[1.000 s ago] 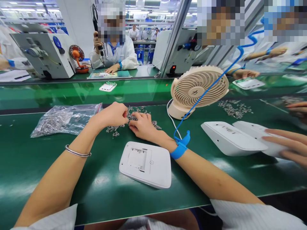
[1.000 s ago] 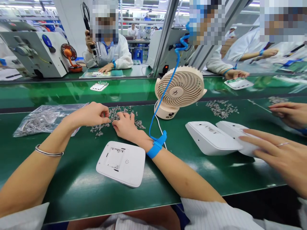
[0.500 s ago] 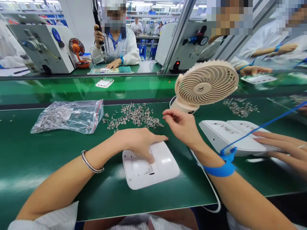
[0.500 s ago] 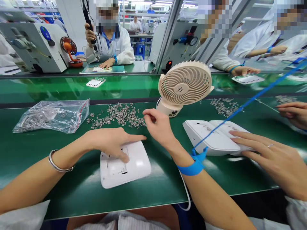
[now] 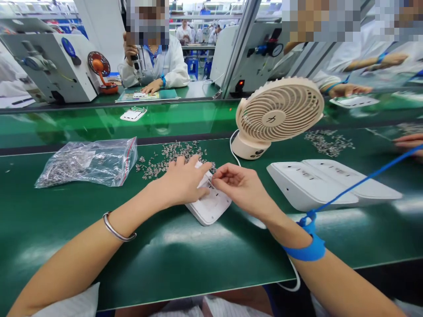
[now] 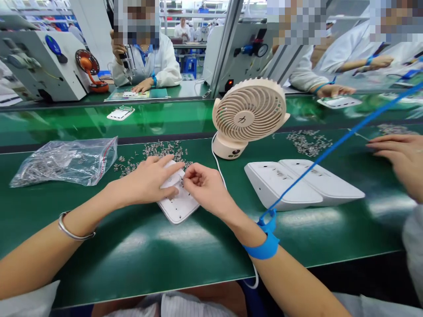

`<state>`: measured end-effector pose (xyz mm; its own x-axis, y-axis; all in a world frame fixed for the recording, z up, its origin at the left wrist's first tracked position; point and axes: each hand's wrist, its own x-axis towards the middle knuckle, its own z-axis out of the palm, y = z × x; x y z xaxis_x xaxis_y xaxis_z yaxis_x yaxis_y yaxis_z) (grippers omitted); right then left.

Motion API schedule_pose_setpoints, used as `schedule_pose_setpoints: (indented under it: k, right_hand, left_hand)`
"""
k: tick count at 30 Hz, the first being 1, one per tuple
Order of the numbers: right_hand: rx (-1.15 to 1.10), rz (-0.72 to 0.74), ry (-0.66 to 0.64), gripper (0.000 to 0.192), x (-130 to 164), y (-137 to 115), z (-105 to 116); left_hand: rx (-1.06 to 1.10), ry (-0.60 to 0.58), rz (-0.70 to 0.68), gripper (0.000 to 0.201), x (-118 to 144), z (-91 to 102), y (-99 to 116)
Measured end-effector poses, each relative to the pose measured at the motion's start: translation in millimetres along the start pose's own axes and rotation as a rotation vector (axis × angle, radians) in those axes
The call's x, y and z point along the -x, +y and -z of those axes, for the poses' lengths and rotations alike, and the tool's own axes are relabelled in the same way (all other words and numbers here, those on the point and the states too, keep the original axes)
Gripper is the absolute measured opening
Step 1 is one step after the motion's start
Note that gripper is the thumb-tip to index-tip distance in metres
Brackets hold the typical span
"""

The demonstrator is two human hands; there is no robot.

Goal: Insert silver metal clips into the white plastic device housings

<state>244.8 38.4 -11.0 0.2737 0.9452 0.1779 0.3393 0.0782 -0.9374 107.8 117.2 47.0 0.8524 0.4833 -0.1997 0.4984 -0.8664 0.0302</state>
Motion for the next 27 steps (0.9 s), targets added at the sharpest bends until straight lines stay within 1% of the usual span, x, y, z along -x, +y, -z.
schedule_pose_setpoints:
  k: [1, 3, 5, 6, 8, 11, 13, 15, 20, 27]
  right_hand:
    - [0.028, 0.004, -0.016, 0.010, 0.7, 0.3, -1.1]
    - [0.107, 0.050, -0.027, 0.009, 1.5, 0.6, -1.6]
    - [0.183, 0.122, -0.028, 0.009, 1.8, 0.5, -0.5]
    - [0.212, 0.153, -0.035, 0.010, 1.7, 0.4, 0.3]
    - [0.267, 0.198, -0.074, 0.012, 1.5, 0.4, 1.9]
    - [0.373, 0.236, -0.168, 0.014, 0.8, 1.5, 3.3]
    - [0.424, 0.258, -0.187, 0.015, 0.5, 3.2, 2.8]
    - [0.464, 0.282, -0.163, 0.016, 0.5, 5.6, 1.3]
    - [0.599, 0.370, -0.069, 0.016, 3.2, 13.5, -4.4]
    - [0.729, 0.466, -0.049, 0.017, 8.5, 19.0, -8.8]
  left_hand:
    - [-0.002, 0.009, 0.000, 0.050, -2.2, -3.2, 0.3]
    - [-0.040, 0.021, 0.077, 0.041, -4.6, -6.7, 0.7]
    - [-0.080, 0.011, 0.175, 0.039, -4.4, -6.6, 1.0]
    - [-0.090, -0.006, 0.194, 0.039, -3.8, -5.8, 0.9]
    - [-0.081, -0.034, 0.165, 0.037, -3.3, -4.8, -0.3]
    - [0.007, -0.077, 0.044, 0.031, -6.8, -6.3, -4.7]
    - [0.079, -0.130, -0.011, 0.028, -11.0, -8.2, -8.3]
    - [0.121, -0.165, -0.017, 0.028, -14.8, -9.1, -11.2]
    - [0.140, -0.168, -0.008, 0.030, -17.1, -8.2, -13.1]
    - [0.144, -0.177, -0.006, 0.033, -15.7, -9.0, -11.7]
